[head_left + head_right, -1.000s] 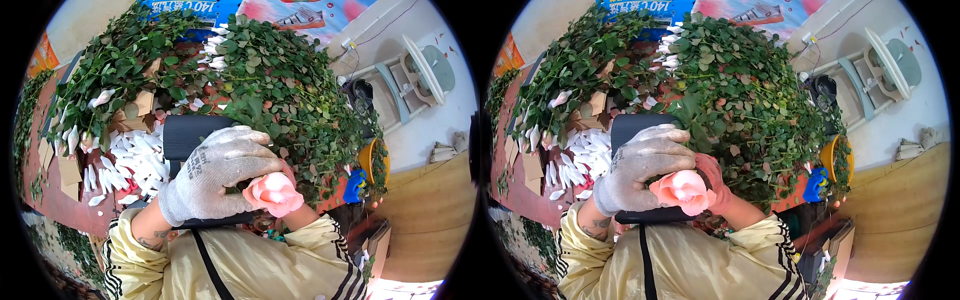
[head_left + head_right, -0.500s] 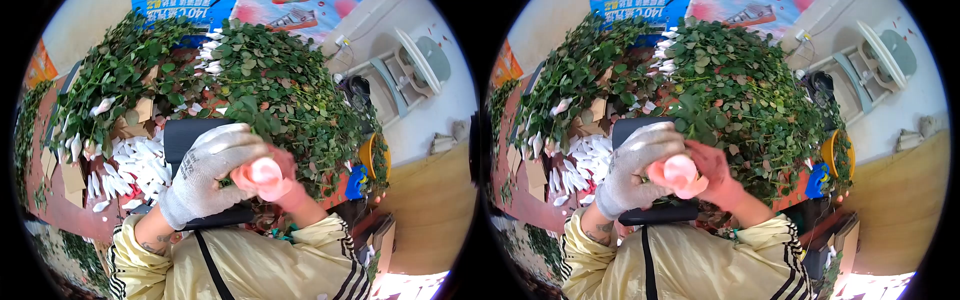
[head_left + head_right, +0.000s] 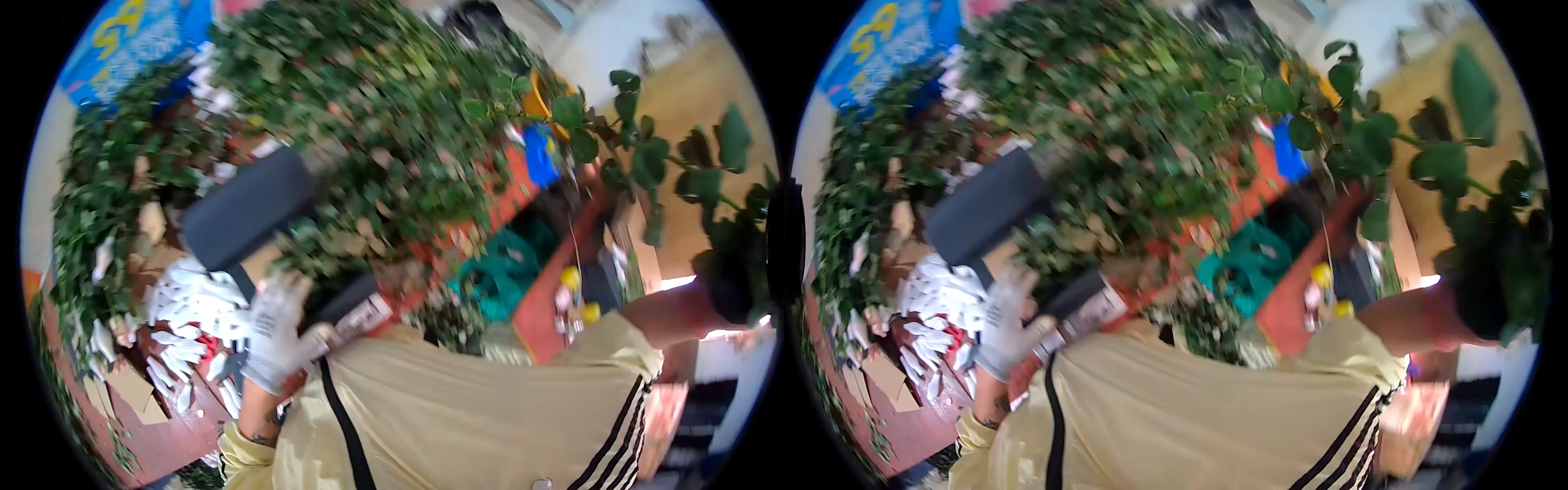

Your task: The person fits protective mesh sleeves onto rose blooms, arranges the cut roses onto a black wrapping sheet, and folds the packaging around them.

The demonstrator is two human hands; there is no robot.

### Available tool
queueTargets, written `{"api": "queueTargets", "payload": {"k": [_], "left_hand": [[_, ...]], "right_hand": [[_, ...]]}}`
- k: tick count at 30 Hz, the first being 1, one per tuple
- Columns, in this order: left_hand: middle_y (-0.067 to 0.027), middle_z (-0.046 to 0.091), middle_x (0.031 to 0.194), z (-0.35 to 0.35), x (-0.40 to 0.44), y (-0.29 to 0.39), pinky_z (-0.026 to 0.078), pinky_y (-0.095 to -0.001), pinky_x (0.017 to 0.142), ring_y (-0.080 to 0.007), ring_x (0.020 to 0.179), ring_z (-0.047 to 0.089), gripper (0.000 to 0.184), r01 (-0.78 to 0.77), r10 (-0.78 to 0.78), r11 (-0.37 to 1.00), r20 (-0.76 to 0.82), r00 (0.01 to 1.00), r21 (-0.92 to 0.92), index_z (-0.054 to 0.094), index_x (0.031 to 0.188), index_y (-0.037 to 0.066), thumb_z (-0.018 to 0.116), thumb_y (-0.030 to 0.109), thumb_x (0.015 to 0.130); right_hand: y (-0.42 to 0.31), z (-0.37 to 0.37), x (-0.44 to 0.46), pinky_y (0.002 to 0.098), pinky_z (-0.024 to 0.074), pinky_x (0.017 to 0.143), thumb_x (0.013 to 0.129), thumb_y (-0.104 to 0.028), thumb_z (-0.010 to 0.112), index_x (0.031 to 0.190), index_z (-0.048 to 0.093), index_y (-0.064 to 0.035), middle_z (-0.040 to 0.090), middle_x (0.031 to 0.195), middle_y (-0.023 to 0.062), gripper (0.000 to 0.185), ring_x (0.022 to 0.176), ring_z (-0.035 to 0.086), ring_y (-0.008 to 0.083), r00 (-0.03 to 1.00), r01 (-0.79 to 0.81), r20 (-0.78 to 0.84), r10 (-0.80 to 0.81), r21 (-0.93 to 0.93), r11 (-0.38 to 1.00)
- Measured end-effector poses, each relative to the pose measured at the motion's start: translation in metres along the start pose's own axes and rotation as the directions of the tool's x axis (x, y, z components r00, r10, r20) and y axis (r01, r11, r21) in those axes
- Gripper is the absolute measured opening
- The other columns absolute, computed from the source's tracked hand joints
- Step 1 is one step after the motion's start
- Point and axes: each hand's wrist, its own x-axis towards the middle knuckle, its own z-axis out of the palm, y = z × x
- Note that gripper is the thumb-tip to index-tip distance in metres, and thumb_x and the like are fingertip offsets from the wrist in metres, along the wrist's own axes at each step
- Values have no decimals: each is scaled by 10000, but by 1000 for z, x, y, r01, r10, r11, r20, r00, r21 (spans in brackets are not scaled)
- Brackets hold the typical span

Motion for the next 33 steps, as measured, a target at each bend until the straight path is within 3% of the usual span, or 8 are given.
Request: {"api": "queueTargets", "payload": {"k": [7, 13, 19, 21, 26, 28, 31, 33], "left_hand": [[-180, 467, 1320, 12, 3, 3, 304, -472, 1044, -393, 1265, 383, 620, -8, 7, 997, 16, 1000, 71, 520, 1224, 16, 720, 127, 648], [-176, 499, 1260, 15, 1, -4, 285, -504, 1053, -385, 1242, 400, 608, -6, 7, 1000, -23, 1000, 26, 549, 1177, 26, 729, 247, 640], [-179, 523, 1225, 6, 5, 0, 314, -489, 1039, -404, 1220, 416, 617, 19, -18, 999, -28, 999, 47, 565, 1149, 24, 751, 262, 611], [-172, 530, 1211, 8, 3, -2, 315, -495, 1041, -396, 1212, 422, 632, 10, -8, 997, -30, 1000, 73, 570, 1147, 27, 758, 295, 607], [-170, 537, 1200, 6, 7, 2, 307, -506, 1041, -399, 1212, 420, 652, 56, -55, 993, -12, 998, 100, 577, 1133, 40, 771, 342, 589], [-166, 545, 1182, 4, 8, 3, 311, -508, 1038, -394, 1201, 431, 673, 53, -53, 995, -11, 999, 87, 580, 1115, 32, 789, 358, 565], [-152, 559, 1123, 2, 11, 7, 321, -532, 1020, -376, 1133, 469, 652, 74, -73, 992, -14, 997, 101, 578, 1102, 28, 777, 376, 587], [-145, 578, 1067, 1, 14, 6, 350, -519, 994, -361, 1097, 495, 628, 65, -63, 992, -21, 998, 106, 598, 1058, 31, 771, 398, 578]], "right_hand": [[-69, -70, -74, 374, 485, 832, 739, -163, 601, 1179, 559, -7, 618, 1056, 197, 469, 968, 615, 304, 623, -335, 564, 542, -434, 836], [-16, 90, -156, 404, 482, 831, 745, -170, 588, 1157, 581, 6, 623, 990, 250, 447, 937, 606, 375, 364, -554, 689, 627, -381, 740], [134, 220, -356, 431, 474, 833, 783, -219, 570, 1206, 566, -86, 622, 1040, 208, 444, 963, 605, 349, 340, 267, 803, 489, -581, 768], [98, 207, -267, 406, 470, 845, 785, -229, 586, 1200, 576, -107, 623, 1062, 181, 433, 983, 603, 328, 85, -317, 882, 464, -418, 851], [78, 213, -75, 282, 467, 783, 828, -271, 606, 1125, 602, -54, 624, 951, 100, 368, 863, 602, 181, 447, -279, 888, -103, 248, 928], [41, 215, 9, 323, 465, 831, 790, -178, 586, 1073, 612, -23, 643, 1019, 103, 324, 912, 620, 229, 423, -602, 888, -181, 424, 676], [32, 268, 89, 308, 451, 858, 766, -123, 592, 1054, 617, -18, 651, 993, 113, 308, 895, 608, 240, 667, -94, 675, -316, 496, 863], [31, 332, 139, 312, 452, 853, 778, -113, 561, 1009, 630, -22, 647, 1001, 129, 258, 904, 614, 254, 585, -197, 689, -428, 632, 749]]}}
